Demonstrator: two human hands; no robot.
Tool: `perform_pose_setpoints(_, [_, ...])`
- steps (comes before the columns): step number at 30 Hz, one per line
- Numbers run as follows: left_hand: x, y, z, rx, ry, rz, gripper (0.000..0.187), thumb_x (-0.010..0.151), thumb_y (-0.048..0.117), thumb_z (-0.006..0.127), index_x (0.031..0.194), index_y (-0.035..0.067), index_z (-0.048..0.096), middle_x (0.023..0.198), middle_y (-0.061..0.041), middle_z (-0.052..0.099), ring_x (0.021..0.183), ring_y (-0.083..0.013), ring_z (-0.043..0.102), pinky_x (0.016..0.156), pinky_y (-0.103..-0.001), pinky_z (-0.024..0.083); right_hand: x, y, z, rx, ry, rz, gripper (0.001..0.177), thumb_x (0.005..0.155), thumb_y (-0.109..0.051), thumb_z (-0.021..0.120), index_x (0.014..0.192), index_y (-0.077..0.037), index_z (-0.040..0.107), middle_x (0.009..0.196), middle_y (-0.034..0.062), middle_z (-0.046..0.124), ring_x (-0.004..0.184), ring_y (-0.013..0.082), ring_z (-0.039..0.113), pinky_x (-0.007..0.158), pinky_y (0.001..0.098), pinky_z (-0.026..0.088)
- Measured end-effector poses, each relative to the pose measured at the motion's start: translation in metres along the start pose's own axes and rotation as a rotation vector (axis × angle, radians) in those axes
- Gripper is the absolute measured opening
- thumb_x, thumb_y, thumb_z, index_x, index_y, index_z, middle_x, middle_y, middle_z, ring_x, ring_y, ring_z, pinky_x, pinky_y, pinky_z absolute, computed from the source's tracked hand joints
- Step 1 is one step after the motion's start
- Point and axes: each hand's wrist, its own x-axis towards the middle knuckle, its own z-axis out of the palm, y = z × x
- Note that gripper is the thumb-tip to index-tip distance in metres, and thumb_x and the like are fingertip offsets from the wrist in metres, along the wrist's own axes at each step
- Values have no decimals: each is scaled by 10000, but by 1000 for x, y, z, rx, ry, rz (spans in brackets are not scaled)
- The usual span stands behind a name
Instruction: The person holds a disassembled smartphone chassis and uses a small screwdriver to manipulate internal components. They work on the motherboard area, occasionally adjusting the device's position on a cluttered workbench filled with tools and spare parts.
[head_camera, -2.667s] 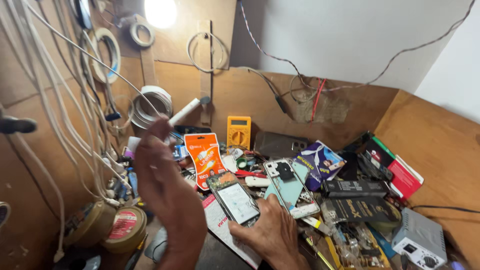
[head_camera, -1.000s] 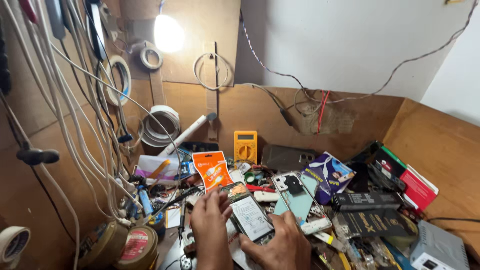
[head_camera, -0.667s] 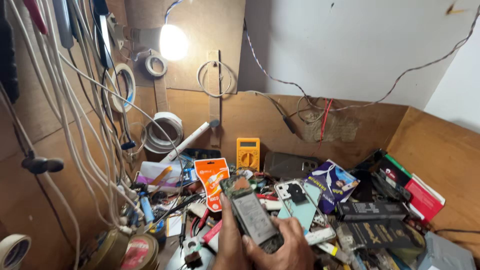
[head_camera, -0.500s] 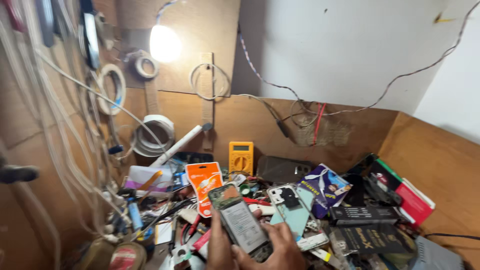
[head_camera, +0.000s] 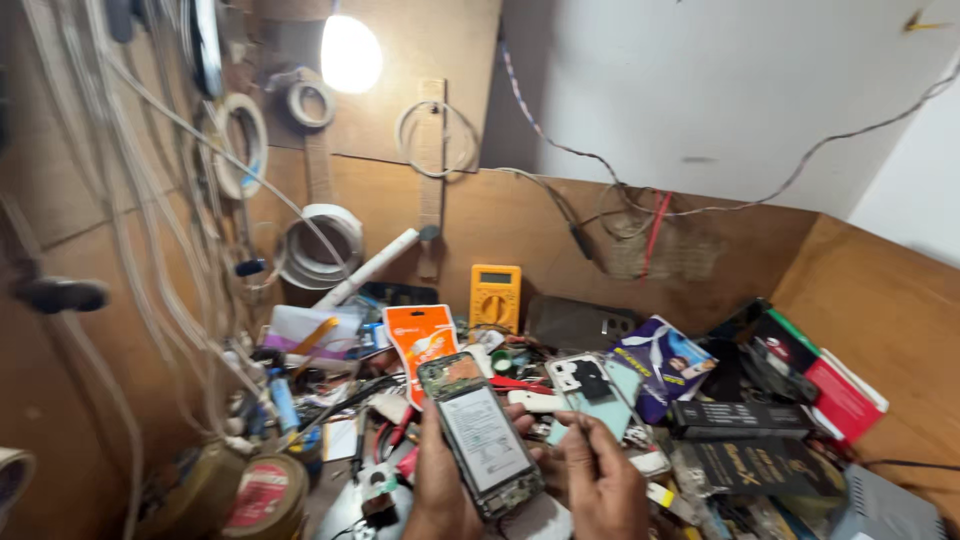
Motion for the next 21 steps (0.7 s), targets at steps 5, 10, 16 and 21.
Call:
perform_pose_setpoints(5, [-2, 0, 1, -25, 4, -20, 882, 970, 697, 179, 1245, -43, 572, 1100, -257, 700, 974, -365, 708, 797, -528, 624, 2, -3, -6, 65, -183, 194, 257, 930, -209, 666, 1063, -8, 756, 866, 75, 793, 814, 125, 771, 738, 303, 635])
perform_pose_setpoints(10, [-5, 2, 5, -9, 50, -9, 876, 948, 702, 171, 1239, -24, 567, 1117, -266, 700, 1000, -370, 710, 816, -541, 615, 4, 0, -12, -19, -345, 134, 191, 882, -125, 711, 993, 4, 796, 880, 70, 745, 831, 123, 758, 757, 289, 614])
perform_pose_setpoints(16, [-6, 4, 6, 2, 74, -29, 916, 952, 730, 172, 1238, -34, 589, 1126, -230, 701, 980, -332, 701, 798, -536, 620, 3, 9, -13, -29, -377, -6, 123, 863, -89, 751, 887, 29, 726, 841, 90, 737, 835, 116, 771, 758, 279, 601])
perform_pose_setpoints(21, [-3, 3, 3, 11, 80, -30, 913, 952, 727, 159, 1240, -22, 594, 1113, -221, 710, 961, -322, 707, 776, -522, 621, 3, 12, -14, -93, -401, -88, 121, 844, -91, 767, 935, -11, 765, 891, 59, 727, 838, 116, 757, 764, 285, 586])
